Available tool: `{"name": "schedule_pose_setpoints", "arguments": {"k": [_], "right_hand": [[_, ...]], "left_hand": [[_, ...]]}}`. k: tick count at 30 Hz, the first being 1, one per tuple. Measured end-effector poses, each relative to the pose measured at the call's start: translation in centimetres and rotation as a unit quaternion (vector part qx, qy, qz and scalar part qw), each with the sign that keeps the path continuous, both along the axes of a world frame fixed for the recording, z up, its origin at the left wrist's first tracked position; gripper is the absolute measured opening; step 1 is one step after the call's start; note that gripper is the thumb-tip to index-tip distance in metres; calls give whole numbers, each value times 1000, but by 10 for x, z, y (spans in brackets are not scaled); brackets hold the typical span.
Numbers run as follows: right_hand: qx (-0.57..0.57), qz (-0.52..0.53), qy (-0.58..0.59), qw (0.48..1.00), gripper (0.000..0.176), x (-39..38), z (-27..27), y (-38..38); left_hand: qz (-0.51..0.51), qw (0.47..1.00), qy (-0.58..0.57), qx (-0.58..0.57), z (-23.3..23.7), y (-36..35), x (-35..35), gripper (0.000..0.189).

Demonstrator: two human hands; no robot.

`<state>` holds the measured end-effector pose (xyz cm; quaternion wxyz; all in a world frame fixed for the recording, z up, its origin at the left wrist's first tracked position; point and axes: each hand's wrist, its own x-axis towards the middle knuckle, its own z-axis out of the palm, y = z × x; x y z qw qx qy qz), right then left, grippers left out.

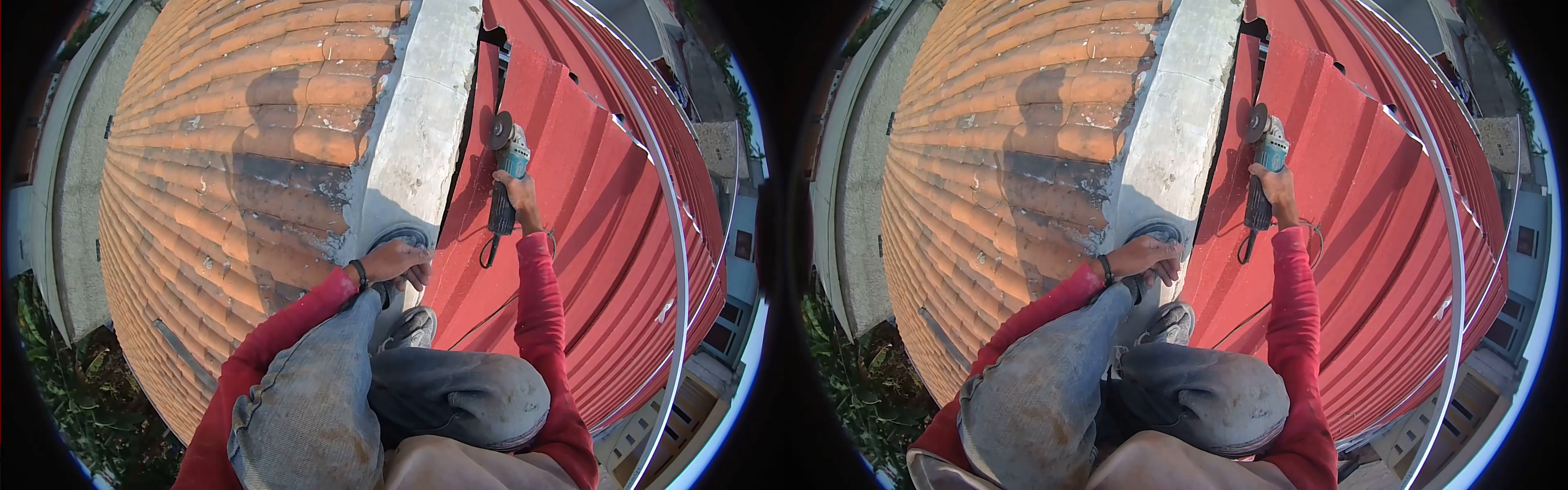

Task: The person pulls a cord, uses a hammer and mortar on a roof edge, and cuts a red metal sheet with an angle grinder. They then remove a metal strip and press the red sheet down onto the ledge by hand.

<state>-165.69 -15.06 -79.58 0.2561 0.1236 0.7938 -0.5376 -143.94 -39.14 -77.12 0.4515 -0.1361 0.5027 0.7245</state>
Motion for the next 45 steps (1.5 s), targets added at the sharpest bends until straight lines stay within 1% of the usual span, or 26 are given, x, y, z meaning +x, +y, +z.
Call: {"name": "schedule_pose_setpoints", "arguments": {"k": [3, 5, 8, 11, 17, 23, 27, 29, 33, 35, 45], "right_hand": [[4, -8, 10, 1000, 31, 1, -5, 4], [9, 10, 8, 1000, 31, 2, -10, 9], [0, 6, 12, 1000, 33, 10, -1, 6], [16, 8, 9, 1000, 33, 7, -10, 11], [17, 16, 9, 1000, 34, 10, -8, 11], [31, 27, 28, 999, 36, 7, -24, 16], [16, 23, 19, 999, 36, 13, -10, 11], [15, -8, 0, 1000, 33, 20, -4, 8], [3, -8, -9, 1000, 32, 22, -11, 13], [24, 3, 4, 1000, 32, 21, -15, 14], [14, 0, -9, 1000, 32, 20, -19, 13]], "left_hand": [[2, 1000, 1, 1, -1, -1, 1, 48], [2, 1000, 2, -5, -1, -1, 2, 49], [4, 1000, 10, -12, 0, 0, 1, 50], [4, 1000, 12, -13, 1, 1, 3, 51], [13, 1000, 11, -15, 2, 0, 3, 51], [19, 1000, 3, -11, -1, 1, 4, 51], [20, 1000, -3, -10, 1, 0, 4, 51], [20, 1000, -5, -5, 2, 0, 4, 51], [21, 1000, -9, -5, 4, 0, 3, 51], [21, 1000, -4, -4, 3, 0, 3, 51], [30, 999, 10, 4, -1, -1, 5, 51]]}}
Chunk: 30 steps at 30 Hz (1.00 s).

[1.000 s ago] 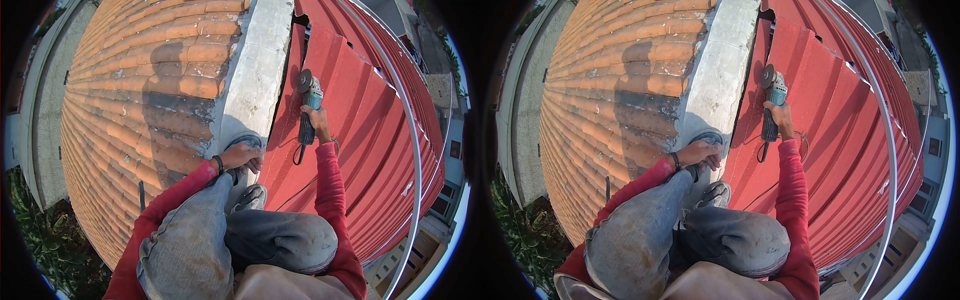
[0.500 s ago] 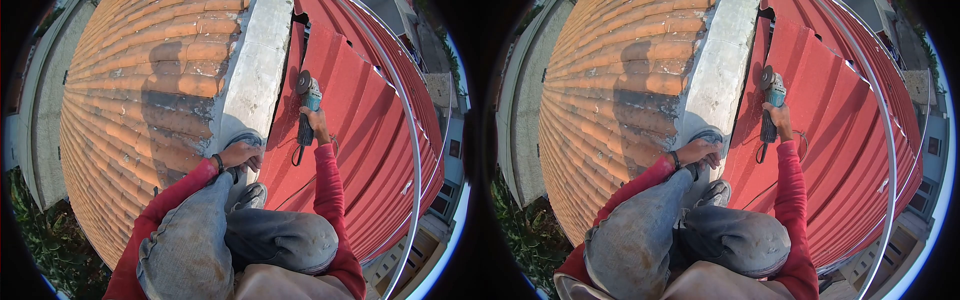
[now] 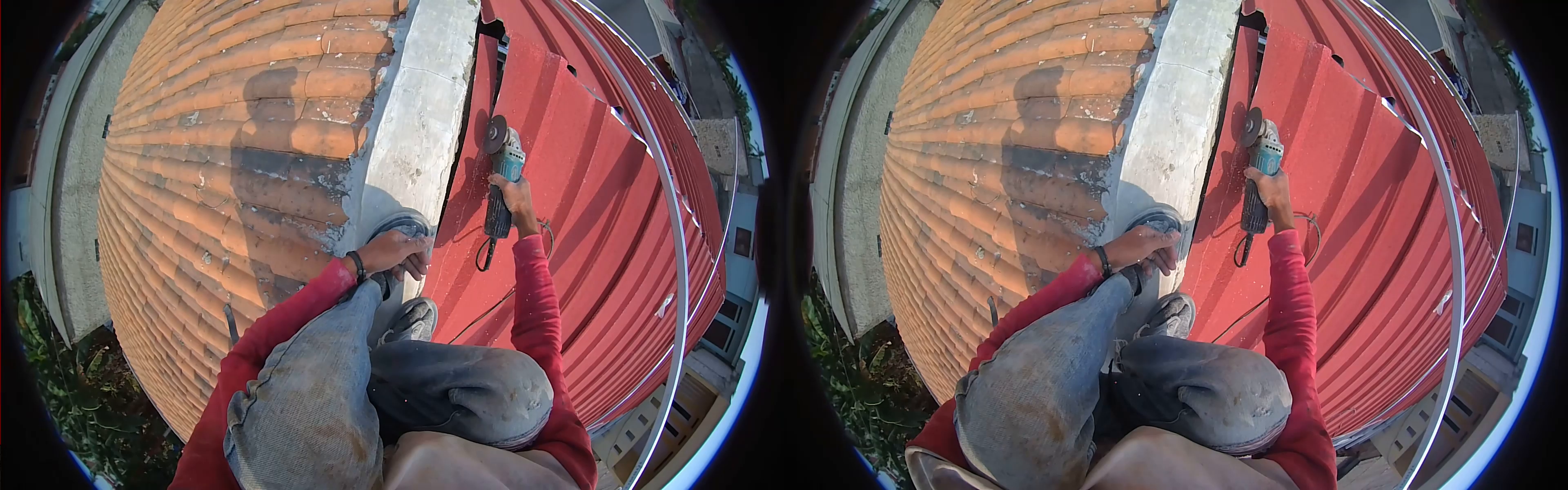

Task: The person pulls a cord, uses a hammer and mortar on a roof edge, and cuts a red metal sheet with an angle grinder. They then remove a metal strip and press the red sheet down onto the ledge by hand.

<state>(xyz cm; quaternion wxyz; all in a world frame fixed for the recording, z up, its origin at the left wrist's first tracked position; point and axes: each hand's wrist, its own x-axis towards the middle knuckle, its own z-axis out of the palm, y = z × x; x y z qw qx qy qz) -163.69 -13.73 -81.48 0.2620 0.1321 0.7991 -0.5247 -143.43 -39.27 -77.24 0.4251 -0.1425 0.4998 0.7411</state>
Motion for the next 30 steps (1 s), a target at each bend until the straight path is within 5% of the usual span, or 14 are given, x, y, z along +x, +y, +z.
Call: {"name": "schedule_pose_setpoints", "arguments": {"k": [30], "right_hand": [[-2, 4, 1, 1000, 29, 33, 2, 5]], "left_hand": [[38, 998, -34, -20, 7, -7, 4, 46]]}}
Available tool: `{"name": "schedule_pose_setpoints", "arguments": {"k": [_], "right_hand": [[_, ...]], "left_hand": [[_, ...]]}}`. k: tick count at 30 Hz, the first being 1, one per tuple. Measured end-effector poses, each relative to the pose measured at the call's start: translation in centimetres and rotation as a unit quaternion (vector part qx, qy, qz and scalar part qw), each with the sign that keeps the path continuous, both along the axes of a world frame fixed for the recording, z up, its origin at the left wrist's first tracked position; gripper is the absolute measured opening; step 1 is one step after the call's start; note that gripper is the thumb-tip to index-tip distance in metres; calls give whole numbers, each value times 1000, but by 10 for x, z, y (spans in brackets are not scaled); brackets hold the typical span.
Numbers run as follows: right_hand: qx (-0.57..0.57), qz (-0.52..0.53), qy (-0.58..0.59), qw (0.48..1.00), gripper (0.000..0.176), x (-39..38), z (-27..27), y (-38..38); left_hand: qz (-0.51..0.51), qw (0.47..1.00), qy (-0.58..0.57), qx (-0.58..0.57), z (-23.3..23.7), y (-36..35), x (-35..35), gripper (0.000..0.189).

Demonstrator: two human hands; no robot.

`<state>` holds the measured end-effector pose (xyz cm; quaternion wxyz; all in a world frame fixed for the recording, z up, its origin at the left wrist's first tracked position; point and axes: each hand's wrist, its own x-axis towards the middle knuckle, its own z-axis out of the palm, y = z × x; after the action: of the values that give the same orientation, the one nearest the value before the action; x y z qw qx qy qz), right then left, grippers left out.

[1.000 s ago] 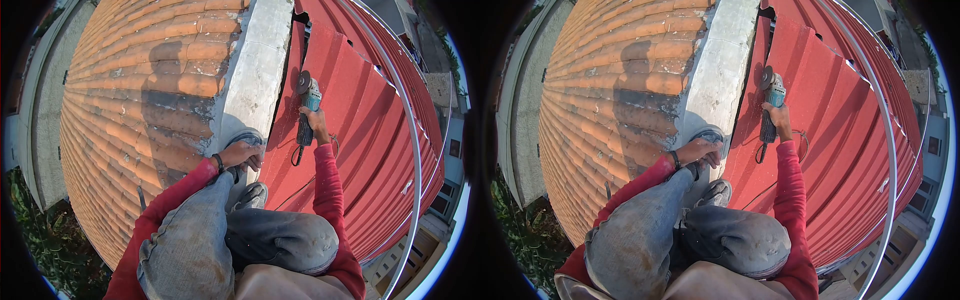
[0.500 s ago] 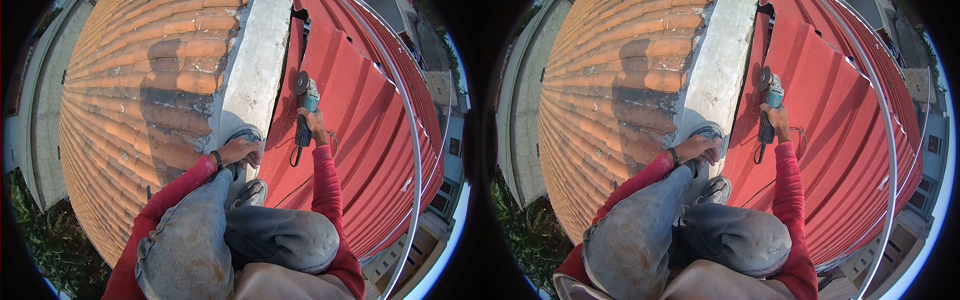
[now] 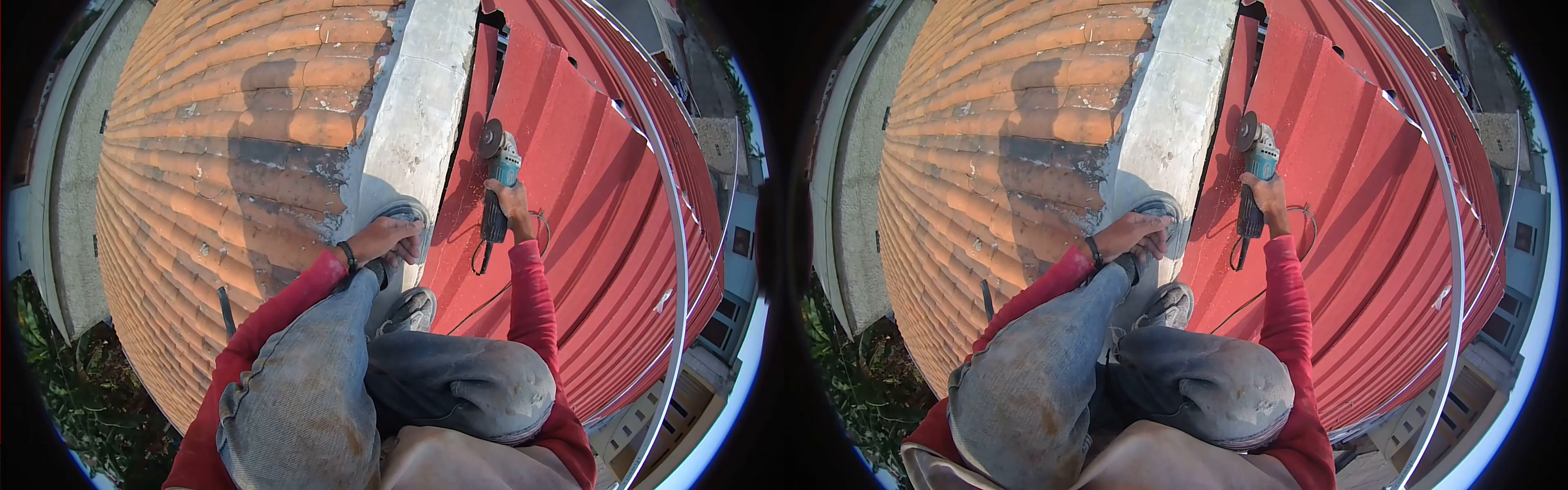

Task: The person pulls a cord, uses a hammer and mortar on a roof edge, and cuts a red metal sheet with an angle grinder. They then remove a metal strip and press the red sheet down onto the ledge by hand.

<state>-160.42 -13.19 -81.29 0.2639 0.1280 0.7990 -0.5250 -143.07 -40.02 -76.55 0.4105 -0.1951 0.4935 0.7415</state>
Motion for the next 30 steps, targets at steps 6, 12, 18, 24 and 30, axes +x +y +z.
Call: {"name": "schedule_pose_setpoints", "arguments": {"k": [6, 12, 18, 24, 30], "right_hand": [[-11, 3, 10, 1000, 30, 1, -6, 1], [-3, 9, 4, 1000, 32, 6, 0, 0], [-7, 7, -18, 1000, 31, 10, -1, 2], [16, 25, 4, 1000, 30, 16, -8, 5], [17, 12, -23, 1000, 33, 21, -6, 7]], "left_hand": [[26, 1000, -2, -8, 7, -4, 2, 43], [58, 998, -9, -6, 4, -9, 8, 39], [66, 998, -6, -5, 5, -10, 8, 39], [72, 997, -7, -6, 6, -10, 9, 38], [75, 997, -7, 0, 7, -12, 10, 38]]}}
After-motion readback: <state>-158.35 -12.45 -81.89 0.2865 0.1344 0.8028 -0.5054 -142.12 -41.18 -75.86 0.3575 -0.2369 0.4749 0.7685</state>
